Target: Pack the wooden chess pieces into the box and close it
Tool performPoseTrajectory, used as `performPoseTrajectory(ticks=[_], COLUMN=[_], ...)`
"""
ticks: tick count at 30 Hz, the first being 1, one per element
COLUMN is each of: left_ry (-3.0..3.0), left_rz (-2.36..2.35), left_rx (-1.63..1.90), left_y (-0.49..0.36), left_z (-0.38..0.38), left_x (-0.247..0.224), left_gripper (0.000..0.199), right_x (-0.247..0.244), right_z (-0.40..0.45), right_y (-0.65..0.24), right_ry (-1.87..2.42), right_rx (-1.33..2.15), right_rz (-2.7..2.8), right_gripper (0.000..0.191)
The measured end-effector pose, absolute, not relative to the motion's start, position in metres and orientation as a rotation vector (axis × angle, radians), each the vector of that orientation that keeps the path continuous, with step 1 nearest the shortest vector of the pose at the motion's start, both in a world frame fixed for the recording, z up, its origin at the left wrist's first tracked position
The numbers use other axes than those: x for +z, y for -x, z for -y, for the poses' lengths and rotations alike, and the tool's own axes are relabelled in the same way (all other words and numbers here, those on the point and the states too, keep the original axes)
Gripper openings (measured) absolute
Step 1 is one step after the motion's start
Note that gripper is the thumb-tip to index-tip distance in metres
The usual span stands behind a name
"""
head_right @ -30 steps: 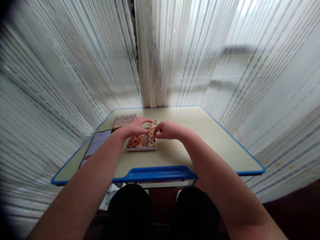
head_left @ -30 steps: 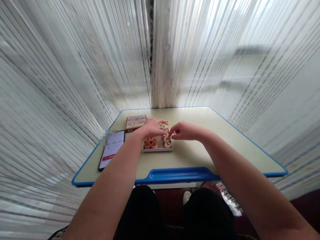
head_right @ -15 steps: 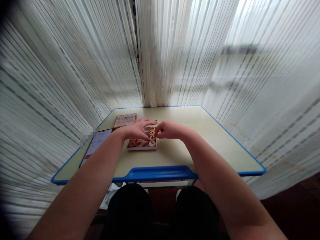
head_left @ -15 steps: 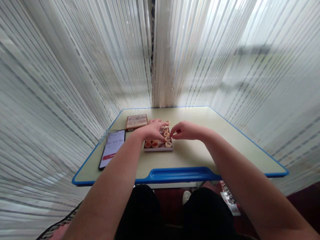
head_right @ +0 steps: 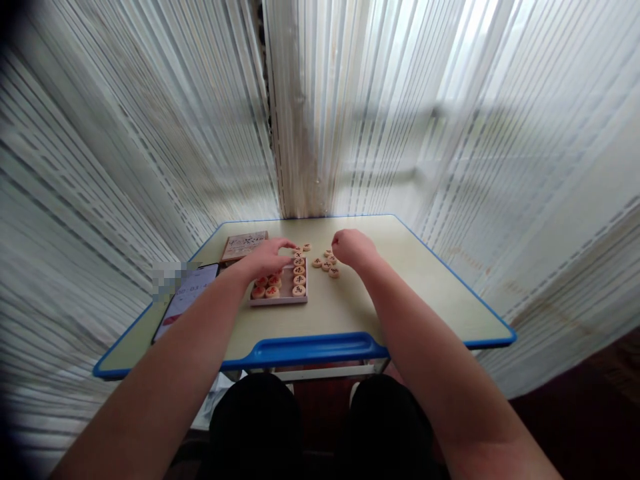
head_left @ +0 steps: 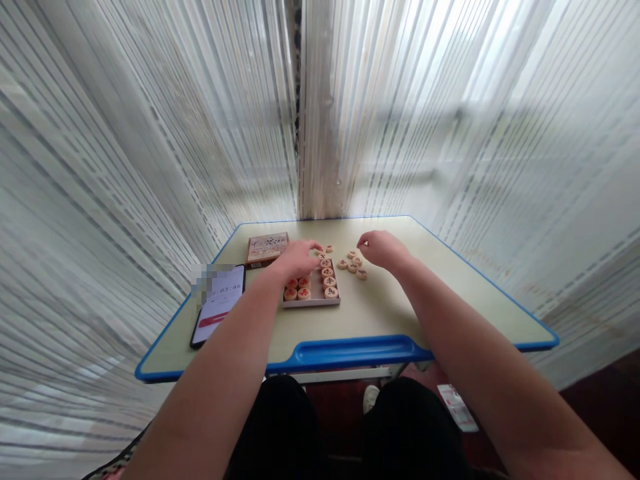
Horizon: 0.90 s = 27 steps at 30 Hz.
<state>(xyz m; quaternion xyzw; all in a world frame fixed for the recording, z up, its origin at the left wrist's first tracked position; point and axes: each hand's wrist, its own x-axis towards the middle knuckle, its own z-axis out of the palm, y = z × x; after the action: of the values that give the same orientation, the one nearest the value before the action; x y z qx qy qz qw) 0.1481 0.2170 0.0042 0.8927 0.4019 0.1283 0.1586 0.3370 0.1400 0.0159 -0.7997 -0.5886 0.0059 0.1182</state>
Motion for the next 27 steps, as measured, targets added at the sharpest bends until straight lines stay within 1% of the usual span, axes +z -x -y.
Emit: performPoseTrajectory(ticks=[5, 13, 19, 22, 24, 27], left_ry=[-2.559, -2.551, -2.565, -2.565, -2.563, -2.558], left_rz=[-1.162, -1.207, -1.215, -1.207, -1.204, -1.192], left_rx=[0.428, 0.309, 0.351, 0.372, 0.393, 0.416], left_y=[-0.153, -0.153, -0.152, -0.151, -0.151, -0.150], left_z=[-0.216, -0.222, -0.224, -0.226, -0.227, -0.228], left_x=[0.001, -0.004, -0.005, -0.007, -0.008, -0.009], left_gripper=[0.036, 0.031, 0.029, 0.029, 0.029, 0.028], right_x=[0.008, 0.009, 0.003, 0.004, 0.007, 0.015], right_z=[-0.144, -0.143, -0.148, -0.148, -0.145, -0.139], right_y=[-0.342, -0.343, -0.343, -0.341, -0.339, -0.336], right_ry=[2.494, 2.619, 2.464, 2.534, 2.587, 2.556], right_rx=[0.098, 0.185, 0.144, 0.136, 0.188, 0.445], right_rz=[1.602, 1.548, 1.643, 1.608, 1.622, 1.714], right_gripper=[0.028, 0.029, 0.029, 0.030, 0.035, 0.053])
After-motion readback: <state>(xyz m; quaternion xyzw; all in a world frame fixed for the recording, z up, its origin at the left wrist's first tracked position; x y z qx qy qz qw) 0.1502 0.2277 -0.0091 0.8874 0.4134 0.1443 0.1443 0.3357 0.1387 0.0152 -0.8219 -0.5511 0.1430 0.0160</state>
